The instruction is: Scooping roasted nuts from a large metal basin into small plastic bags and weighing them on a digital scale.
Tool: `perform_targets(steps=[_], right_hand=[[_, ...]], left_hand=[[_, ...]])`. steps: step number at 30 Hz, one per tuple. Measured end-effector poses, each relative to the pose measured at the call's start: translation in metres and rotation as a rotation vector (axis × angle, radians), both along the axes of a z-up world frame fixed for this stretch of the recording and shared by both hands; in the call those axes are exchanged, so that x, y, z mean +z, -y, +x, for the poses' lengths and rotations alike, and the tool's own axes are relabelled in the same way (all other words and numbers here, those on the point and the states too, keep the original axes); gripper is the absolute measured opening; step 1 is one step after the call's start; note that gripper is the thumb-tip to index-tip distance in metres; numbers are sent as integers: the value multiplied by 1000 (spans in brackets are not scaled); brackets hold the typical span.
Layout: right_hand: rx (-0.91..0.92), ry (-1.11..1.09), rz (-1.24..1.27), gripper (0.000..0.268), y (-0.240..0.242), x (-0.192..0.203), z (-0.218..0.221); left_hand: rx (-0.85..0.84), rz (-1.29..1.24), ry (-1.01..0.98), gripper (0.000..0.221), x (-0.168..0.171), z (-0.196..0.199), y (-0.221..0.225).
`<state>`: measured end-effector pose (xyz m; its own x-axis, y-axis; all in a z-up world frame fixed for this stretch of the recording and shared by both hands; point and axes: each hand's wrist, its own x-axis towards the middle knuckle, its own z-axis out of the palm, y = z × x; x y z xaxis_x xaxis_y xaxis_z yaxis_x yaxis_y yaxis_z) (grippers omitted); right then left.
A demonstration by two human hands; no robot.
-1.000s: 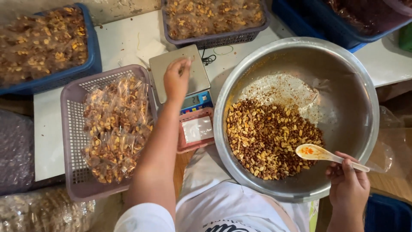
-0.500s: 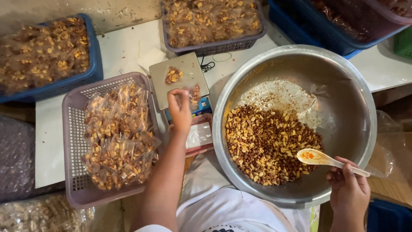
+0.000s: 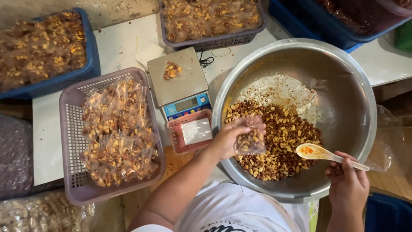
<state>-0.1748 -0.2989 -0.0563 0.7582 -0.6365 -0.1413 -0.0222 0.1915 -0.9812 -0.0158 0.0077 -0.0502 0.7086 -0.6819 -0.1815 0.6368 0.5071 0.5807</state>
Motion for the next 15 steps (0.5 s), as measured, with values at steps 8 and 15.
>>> perform_targets(steps=[8,15], right_hand=[[1,22,30,21,7,-7,-5],[3,13,15,23,12,-16,-3]], left_hand=[[-58,460,-380,38,22,-3,16],[599,133,673,33,28,36,-41]])
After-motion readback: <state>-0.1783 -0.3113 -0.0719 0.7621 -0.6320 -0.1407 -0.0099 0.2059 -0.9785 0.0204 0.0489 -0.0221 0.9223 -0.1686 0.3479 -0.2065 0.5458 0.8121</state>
